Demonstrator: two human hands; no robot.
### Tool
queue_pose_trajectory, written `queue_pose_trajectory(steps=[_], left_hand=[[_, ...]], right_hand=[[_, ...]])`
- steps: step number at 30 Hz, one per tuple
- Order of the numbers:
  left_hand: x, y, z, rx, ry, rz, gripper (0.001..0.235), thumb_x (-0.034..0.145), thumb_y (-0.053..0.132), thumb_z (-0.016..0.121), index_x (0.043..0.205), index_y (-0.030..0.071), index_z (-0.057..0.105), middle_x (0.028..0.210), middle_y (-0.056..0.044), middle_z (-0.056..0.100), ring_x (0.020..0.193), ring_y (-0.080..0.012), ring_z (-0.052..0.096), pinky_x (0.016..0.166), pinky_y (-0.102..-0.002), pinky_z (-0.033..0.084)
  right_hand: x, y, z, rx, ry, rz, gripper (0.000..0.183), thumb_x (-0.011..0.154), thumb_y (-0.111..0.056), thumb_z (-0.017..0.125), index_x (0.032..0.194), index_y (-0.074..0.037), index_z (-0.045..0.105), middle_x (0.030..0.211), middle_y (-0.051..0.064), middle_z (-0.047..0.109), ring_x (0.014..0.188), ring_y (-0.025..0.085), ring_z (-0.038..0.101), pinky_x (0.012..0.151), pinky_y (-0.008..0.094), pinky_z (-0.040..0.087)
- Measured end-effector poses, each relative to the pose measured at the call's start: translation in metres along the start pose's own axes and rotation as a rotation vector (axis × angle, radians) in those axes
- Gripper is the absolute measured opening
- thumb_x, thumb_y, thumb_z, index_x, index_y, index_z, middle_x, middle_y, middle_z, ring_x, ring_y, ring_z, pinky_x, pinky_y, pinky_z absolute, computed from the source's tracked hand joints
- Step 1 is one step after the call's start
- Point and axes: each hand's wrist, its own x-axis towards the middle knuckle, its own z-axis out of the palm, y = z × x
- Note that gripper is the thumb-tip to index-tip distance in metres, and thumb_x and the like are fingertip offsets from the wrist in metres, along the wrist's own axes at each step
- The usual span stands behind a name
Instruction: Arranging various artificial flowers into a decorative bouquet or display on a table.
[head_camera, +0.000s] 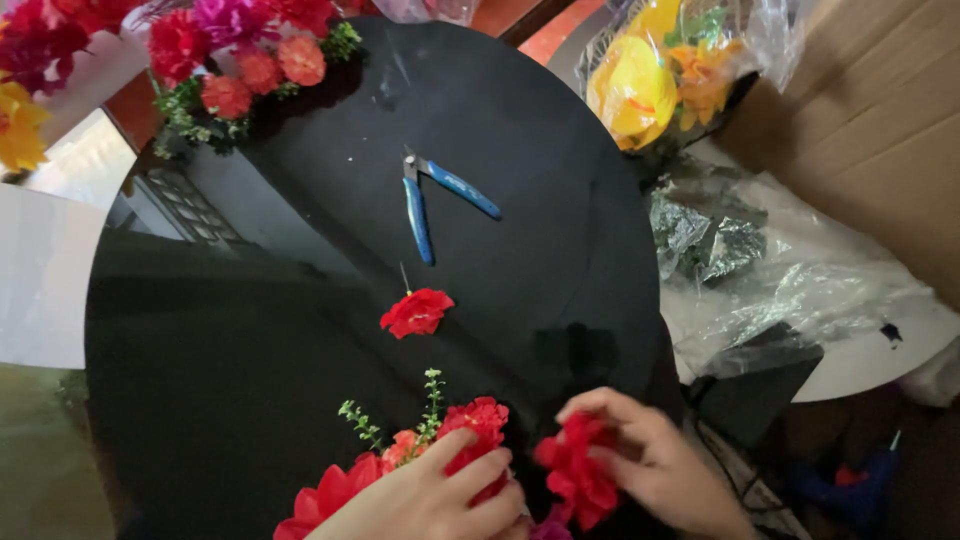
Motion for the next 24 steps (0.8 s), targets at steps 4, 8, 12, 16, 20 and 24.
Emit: queue_pose_trajectory(steps=[4, 8, 12, 16, 20, 24], left_hand=[[-0.005, -0.002, -0.007, -0.053, 0.006, -0.020, 0.007, 0.108, 0.008, 0.063, 0.112, 0.013, 0.066, 0.120, -0.008, 0.065, 0.124, -0.0334, 0.062, 0.100, -0.049, 0.048], [-0.007, -0.004, 0.004, -0.165, 0.083, -0.079, 0.010, 0.110, 0.013, 0.063, 0.113, 0.006, 0.069, 0.115, -0.008, 0.069, 0.119, -0.0313, 0.065, 0.096, -0.047, 0.049], [-0.008, -0.006, 0.010, -0.111, 0.086, -0.039, 0.018, 0.107, 0.010, 0.066, 0.125, 0.009, 0.067, 0.123, -0.009, 0.066, 0.125, -0.0310, 0.062, 0.097, -0.046, 0.049], [-0.014, -0.004, 0.014, -0.097, 0.134, -0.061, 0.016, 0.110, 0.012, 0.064, 0.125, 0.008, 0.069, 0.124, -0.007, 0.068, 0.127, -0.0284, 0.062, 0.098, -0.045, 0.050], [-0.014, -0.004, 0.012, -0.009, 0.206, -0.040, 0.010, 0.111, 0.012, 0.063, 0.118, 0.008, 0.069, 0.118, -0.005, 0.068, 0.123, -0.0250, 0.063, 0.098, -0.042, 0.053], [-0.020, -0.002, 0.016, -0.043, 0.138, -0.039, 0.021, 0.108, 0.009, 0.065, 0.128, 0.012, 0.067, 0.128, -0.006, 0.066, 0.129, -0.0272, 0.060, 0.101, -0.045, 0.051]], right_hand=[[0.013, -0.011, 0.018, 0.205, -0.006, 0.289, 0.029, 0.097, -0.009, 0.065, 0.126, -0.008, 0.066, 0.096, 0.012, 0.077, 0.081, 0.019, 0.072, 0.070, 0.030, 0.055], [0.016, -0.017, 0.023, 0.174, 0.011, 0.266, 0.035, 0.095, -0.006, 0.067, 0.129, -0.011, 0.063, 0.094, 0.011, 0.077, 0.076, 0.017, 0.072, 0.068, 0.029, 0.056], [0.018, -0.013, 0.023, 0.172, 0.025, 0.203, 0.039, 0.092, 0.004, 0.066, 0.127, -0.010, 0.063, 0.095, 0.009, 0.075, 0.081, 0.015, 0.072, 0.071, 0.027, 0.056], [0.025, -0.016, 0.025, 0.081, 0.024, 0.227, 0.034, 0.093, 0.001, 0.066, 0.124, -0.012, 0.065, 0.096, 0.007, 0.075, 0.085, 0.016, 0.076, 0.080, 0.029, 0.058], [0.026, -0.012, 0.019, 0.105, 0.024, 0.131, 0.034, 0.088, -0.001, 0.073, 0.120, -0.008, 0.065, 0.095, 0.008, 0.077, 0.082, 0.015, 0.076, 0.067, 0.027, 0.063], [0.028, -0.008, 0.018, 0.093, 0.079, 0.108, 0.039, 0.087, 0.005, 0.070, 0.123, -0.009, 0.062, 0.095, 0.011, 0.078, 0.082, 0.022, 0.083, 0.075, 0.031, 0.064]])
